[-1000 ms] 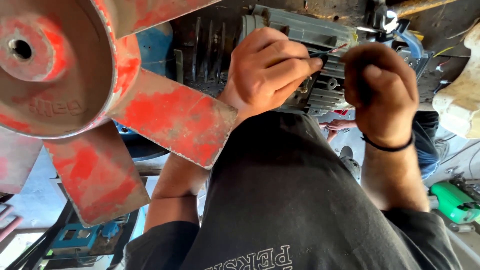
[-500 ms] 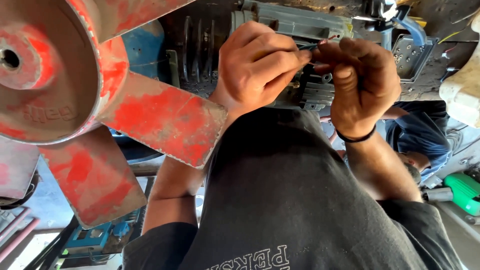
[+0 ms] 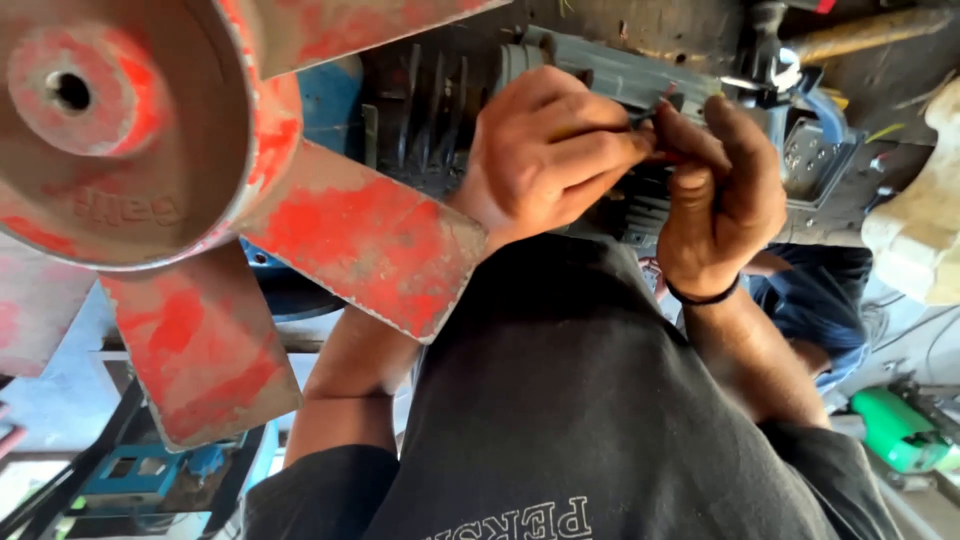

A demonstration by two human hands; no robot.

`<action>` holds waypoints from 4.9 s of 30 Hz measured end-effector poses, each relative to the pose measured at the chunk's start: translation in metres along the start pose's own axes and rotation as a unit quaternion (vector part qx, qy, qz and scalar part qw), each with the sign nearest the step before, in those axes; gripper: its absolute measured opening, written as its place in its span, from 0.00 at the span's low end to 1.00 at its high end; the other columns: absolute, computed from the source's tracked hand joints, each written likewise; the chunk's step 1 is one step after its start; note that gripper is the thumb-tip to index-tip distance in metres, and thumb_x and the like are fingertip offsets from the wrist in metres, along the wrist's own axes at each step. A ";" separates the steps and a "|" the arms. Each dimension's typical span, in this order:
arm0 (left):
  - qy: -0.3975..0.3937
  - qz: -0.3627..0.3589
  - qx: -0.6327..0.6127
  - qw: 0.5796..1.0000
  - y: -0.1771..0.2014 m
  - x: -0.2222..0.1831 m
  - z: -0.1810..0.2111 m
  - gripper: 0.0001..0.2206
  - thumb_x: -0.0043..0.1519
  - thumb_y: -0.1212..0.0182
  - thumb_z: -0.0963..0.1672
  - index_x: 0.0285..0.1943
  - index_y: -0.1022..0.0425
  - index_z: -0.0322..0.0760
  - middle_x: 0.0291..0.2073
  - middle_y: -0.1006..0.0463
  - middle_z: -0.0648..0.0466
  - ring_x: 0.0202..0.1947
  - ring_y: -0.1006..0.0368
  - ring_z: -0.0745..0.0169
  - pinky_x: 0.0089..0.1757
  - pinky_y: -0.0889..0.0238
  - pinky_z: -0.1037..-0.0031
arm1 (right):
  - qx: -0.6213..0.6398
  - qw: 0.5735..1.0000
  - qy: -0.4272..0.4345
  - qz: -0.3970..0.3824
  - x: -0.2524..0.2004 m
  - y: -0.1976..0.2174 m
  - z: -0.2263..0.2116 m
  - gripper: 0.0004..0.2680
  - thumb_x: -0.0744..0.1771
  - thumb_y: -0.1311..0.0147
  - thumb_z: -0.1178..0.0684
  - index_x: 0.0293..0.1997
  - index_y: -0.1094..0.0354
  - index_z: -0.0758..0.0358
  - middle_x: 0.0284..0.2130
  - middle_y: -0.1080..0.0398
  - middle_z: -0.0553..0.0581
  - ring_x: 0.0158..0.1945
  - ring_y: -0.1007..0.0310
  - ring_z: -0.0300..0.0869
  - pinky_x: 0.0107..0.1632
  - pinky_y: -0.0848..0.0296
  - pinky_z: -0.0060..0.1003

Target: Repairing or wiring the terminal box of an electric motor using a screwdriver and pliers.

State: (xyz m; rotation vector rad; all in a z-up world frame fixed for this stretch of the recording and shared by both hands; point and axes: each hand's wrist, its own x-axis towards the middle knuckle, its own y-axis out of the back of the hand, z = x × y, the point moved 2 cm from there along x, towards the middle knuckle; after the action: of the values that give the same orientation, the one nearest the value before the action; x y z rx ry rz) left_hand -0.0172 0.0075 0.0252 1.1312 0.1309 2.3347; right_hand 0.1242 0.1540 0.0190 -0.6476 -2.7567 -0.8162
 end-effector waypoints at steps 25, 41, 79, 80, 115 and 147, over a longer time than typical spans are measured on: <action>0.015 0.023 0.015 0.999 -0.009 -0.011 -0.001 0.03 0.68 0.36 0.41 0.44 0.17 0.40 0.37 0.22 0.60 0.33 0.32 0.58 0.36 0.34 0.68 | -0.008 0.999 0.030 -0.005 -0.003 -0.002 0.001 0.16 0.76 0.53 0.55 0.74 0.48 0.64 0.57 0.28 0.78 0.55 0.20 0.64 0.60 0.18 0.52; 0.015 -0.001 0.006 1.000 -0.011 -0.018 -0.005 0.06 0.71 0.42 0.43 0.49 0.19 0.42 0.40 0.22 0.60 0.36 0.31 0.56 0.37 0.31 0.65 | -0.029 0.995 0.086 -0.034 0.005 0.014 0.000 0.15 0.71 0.41 0.62 0.62 0.43 0.77 0.50 0.32 0.75 0.47 0.23 0.60 0.46 0.18 0.45; 0.021 0.035 0.002 0.999 -0.011 -0.012 -0.003 0.01 0.67 0.32 0.41 0.43 0.19 0.39 0.37 0.20 0.59 0.33 0.31 0.57 0.36 0.33 0.68 | -0.270 0.915 0.294 -0.063 0.025 0.029 -0.006 0.04 0.73 0.36 0.60 0.46 0.25 0.70 0.38 0.19 0.65 0.35 0.18 0.53 0.38 0.22 0.44; 0.029 0.036 0.003 0.999 -0.011 -0.012 -0.002 0.00 0.67 0.33 0.41 0.42 0.19 0.40 0.37 0.21 0.60 0.33 0.31 0.57 0.36 0.33 0.68 | -0.266 0.911 0.307 -0.070 0.026 0.029 -0.005 0.04 0.73 0.37 0.61 0.46 0.24 0.72 0.38 0.19 0.65 0.36 0.17 0.54 0.38 0.21 0.44; 0.037 0.012 -0.010 0.999 -0.007 -0.013 -0.003 0.01 0.69 0.36 0.40 0.46 0.21 0.38 0.40 0.19 0.57 0.36 0.30 0.56 0.39 0.30 0.68 | -0.232 0.962 0.114 -0.088 0.025 0.019 -0.029 0.04 0.72 0.33 0.65 0.42 0.24 0.74 0.29 0.25 0.61 0.27 0.32 0.48 0.33 0.35 0.42; 0.231 -0.047 -0.167 0.957 0.002 -0.017 -0.010 0.09 0.73 0.48 0.46 0.51 0.27 0.36 0.47 0.24 0.48 0.50 0.23 0.49 0.52 0.29 0.63 | -0.229 0.973 -0.033 0.021 -0.031 0.105 0.034 0.08 0.76 0.40 0.59 0.48 0.22 0.80 0.32 0.26 0.66 0.32 0.30 0.48 0.40 0.32 0.42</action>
State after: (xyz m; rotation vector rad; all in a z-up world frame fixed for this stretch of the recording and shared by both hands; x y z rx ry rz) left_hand -0.0167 -0.0014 0.0071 0.3991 -0.0429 2.3783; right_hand 0.1978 0.2411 0.0314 -0.8195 -2.6099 -1.4649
